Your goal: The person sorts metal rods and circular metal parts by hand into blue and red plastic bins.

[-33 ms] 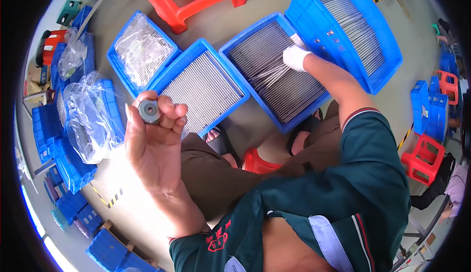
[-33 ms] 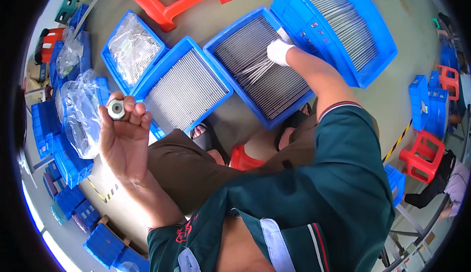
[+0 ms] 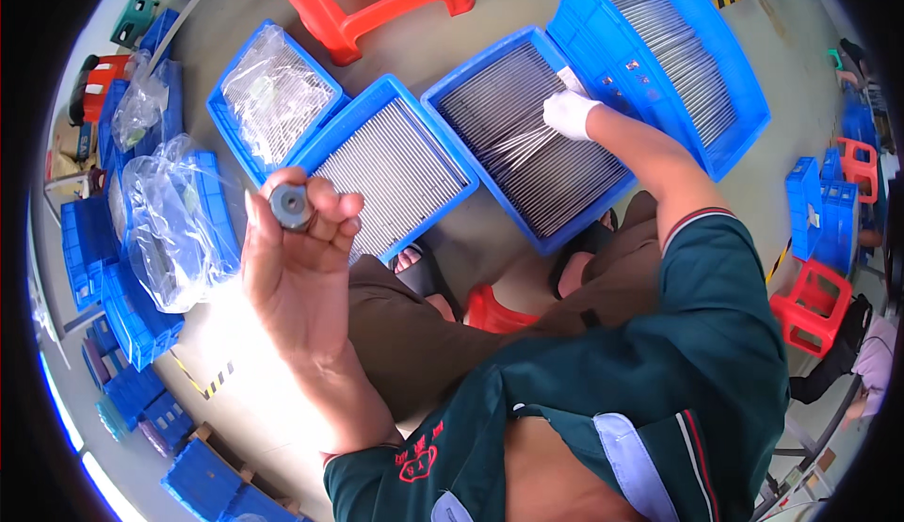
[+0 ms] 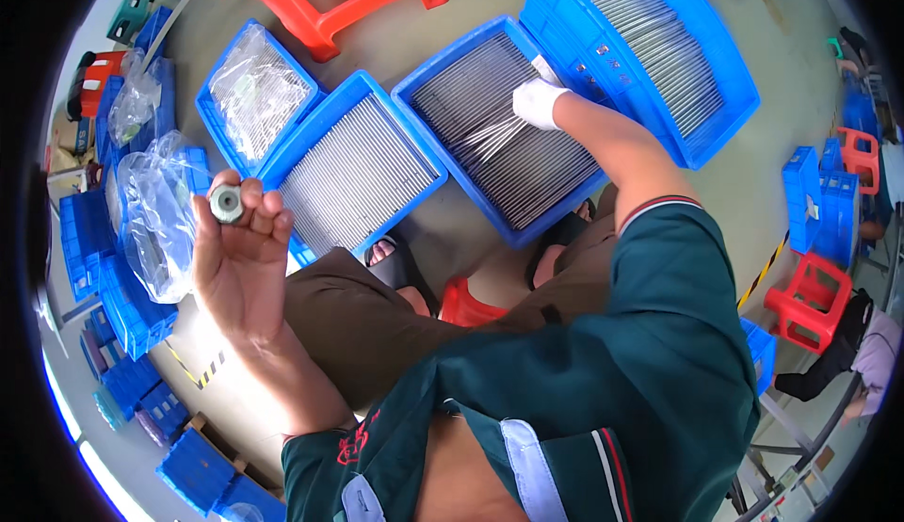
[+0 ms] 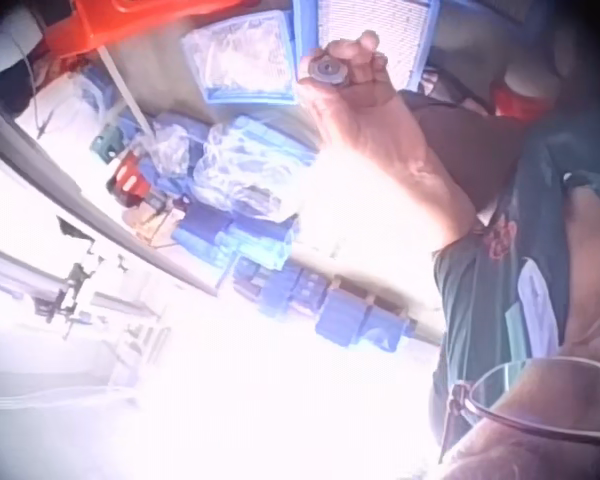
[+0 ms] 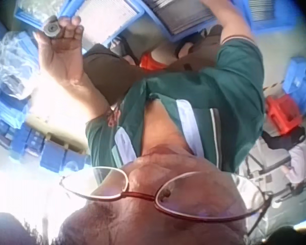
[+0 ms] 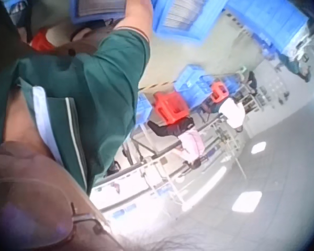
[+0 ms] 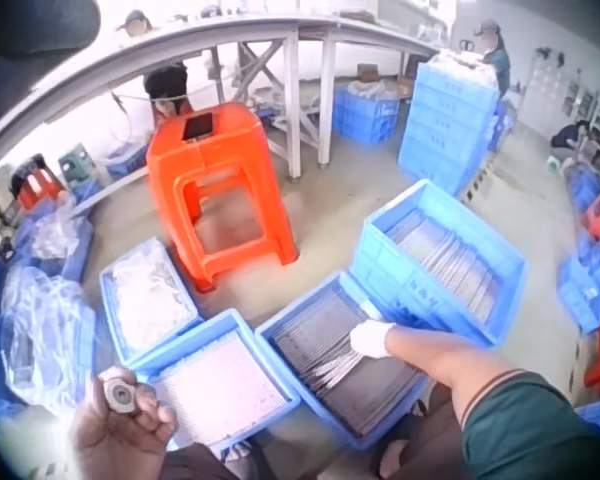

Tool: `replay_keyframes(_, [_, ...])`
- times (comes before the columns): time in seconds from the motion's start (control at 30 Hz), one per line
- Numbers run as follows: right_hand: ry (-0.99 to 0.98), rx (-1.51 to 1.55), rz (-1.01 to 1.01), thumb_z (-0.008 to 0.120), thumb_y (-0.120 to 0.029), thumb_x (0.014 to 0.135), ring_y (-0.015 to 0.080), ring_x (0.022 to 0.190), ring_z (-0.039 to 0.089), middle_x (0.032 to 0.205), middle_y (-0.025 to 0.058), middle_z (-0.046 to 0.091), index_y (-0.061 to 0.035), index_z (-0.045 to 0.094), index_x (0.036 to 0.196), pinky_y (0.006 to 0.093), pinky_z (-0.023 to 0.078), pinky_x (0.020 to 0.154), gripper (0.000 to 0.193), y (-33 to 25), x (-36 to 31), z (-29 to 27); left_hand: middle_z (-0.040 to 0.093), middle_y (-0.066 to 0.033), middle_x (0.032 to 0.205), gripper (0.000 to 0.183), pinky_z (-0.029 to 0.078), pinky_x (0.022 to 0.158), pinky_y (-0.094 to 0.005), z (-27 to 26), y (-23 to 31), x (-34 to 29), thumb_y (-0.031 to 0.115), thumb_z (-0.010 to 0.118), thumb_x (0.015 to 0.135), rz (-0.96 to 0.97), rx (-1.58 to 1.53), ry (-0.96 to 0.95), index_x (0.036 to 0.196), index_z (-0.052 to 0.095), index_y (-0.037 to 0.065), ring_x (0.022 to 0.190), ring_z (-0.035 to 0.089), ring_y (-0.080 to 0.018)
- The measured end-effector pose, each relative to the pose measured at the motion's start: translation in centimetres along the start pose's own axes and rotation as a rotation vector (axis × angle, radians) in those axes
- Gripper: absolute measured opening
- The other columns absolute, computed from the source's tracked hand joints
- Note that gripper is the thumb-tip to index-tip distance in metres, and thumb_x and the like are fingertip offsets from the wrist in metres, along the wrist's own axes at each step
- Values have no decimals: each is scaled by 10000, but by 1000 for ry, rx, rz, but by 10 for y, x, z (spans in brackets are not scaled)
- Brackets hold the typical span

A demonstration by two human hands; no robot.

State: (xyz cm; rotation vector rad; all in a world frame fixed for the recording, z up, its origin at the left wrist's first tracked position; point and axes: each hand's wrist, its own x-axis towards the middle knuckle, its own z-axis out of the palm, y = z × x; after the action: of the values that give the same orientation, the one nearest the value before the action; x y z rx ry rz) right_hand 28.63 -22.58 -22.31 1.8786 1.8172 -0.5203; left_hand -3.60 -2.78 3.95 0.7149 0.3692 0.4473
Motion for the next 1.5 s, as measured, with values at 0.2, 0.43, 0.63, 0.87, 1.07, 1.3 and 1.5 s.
replay_keyframes(0.2, [43,177,131,486,-56,790,333,825,641,833,193,648,-7,620,867,442,494,761,162,-33,-69,-71,576,-112,957,344,445,820,-333,-3,2,2,316,412,965,-6,12,-52,1113,487,14,949,574,-237])
replay_keyframes(0.43, [-476,-327,309,606,-94,716,230,749,662,942,66,684,-69,707,895,412,480,461,208,-70,-54,-93,615,-102,847,300,448,750,-313,-2,3,8,285,475,939,40,18,51,1022,549,7,847,633,-241])
replay_keyframes(0.63, [-450,-411,407,607,-93,698,226,645,648,841,46,676,-83,711,867,390,433,353,199,-78,-47,-85,617,-99,839,281,444,740,-313,3,3,4,271,479,938,53,20,57,1007,556,10,830,632,-234])
replay_keyframes(0.87, [-284,172,496,586,-332,837,314,910,634,978,166,653,-40,661,964,402,503,745,327,-64,-92,-88,614,-87,824,246,440,725,-301,-8,9,9,252,465,942,85,20,88,975,555,25,811,631,-223])
replay_keyframes(1.07, [118,933,630,529,-439,861,352,871,597,904,230,622,19,619,995,387,439,757,485,-75,-142,-115,608,-77,816,239,436,707,-289,-3,4,13,268,484,934,83,36,87,975,552,43,799,631,-211])
replay_keyframes(1.3, [777,1126,495,583,-304,868,155,574,477,618,94,519,-8,581,798,311,397,557,304,-112,-195,-180,614,-77,847,242,451,672,-290,-1,-5,12,281,458,943,111,170,117,992,543,59,808,633,-205])
replay_keyframes(1.5, [1059,941,481,644,-303,828,198,513,517,577,100,525,-30,589,788,333,403,500,282,-123,-196,-188,633,-90,875,231,444,687,-260,5,-11,10,273,514,926,99,272,-13,987,546,53,783,644,-189])
